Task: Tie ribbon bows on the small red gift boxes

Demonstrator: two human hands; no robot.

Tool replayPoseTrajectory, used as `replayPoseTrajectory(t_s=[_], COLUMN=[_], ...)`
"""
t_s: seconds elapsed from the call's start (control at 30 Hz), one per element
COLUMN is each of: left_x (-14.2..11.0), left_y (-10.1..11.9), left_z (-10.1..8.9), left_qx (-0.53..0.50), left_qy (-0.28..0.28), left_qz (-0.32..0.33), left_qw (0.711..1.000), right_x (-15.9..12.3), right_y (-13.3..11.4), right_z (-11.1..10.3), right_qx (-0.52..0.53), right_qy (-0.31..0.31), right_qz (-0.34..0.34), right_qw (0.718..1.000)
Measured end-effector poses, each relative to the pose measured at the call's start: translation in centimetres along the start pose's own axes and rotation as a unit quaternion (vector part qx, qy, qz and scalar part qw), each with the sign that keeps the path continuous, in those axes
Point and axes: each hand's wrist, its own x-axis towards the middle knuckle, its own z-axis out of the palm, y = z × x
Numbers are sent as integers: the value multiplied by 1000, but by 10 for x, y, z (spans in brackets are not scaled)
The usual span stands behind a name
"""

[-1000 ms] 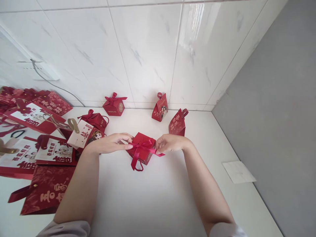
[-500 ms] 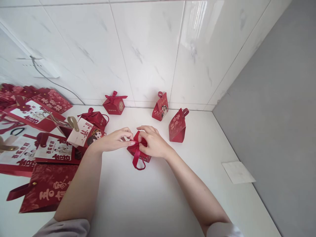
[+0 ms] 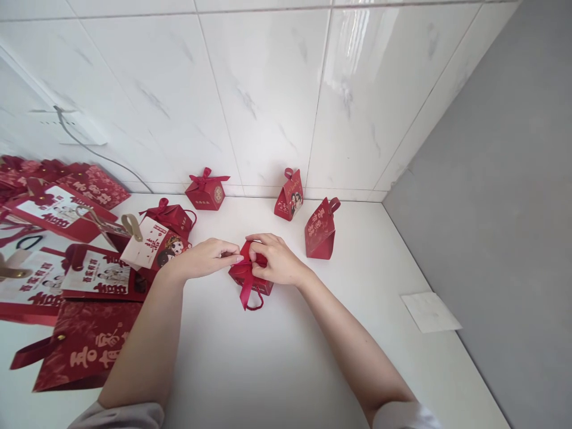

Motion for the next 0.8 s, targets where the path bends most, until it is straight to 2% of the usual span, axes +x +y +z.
replayPoseTrajectory(t_s=[0.23, 0.37, 0.5, 0.6, 0.8], left_x=[-2, -1, -3, -4, 0], left_y=[0, 0, 1, 0, -6], left_z=[2, 2, -1, -4, -4], left_qx=[16, 7, -17, -34, -78], left_qy=[8, 3, -16, -35, -72], left_qz=[-28, -21, 5, 14, 25], left_qw=[999, 1000, 1000, 999, 994], right_x=[0, -1, -4, -7, -8], right_y=[4, 2, 2, 5, 13], right_z=[1, -3, -16, -26, -31], right_qx=[-3, 18, 122, 162, 203], right_qy=[-5, -7, -37, -46, -70], right_qz=[-12, -6, 60, 116, 131], right_qw=[1000, 1000, 990, 979, 968])
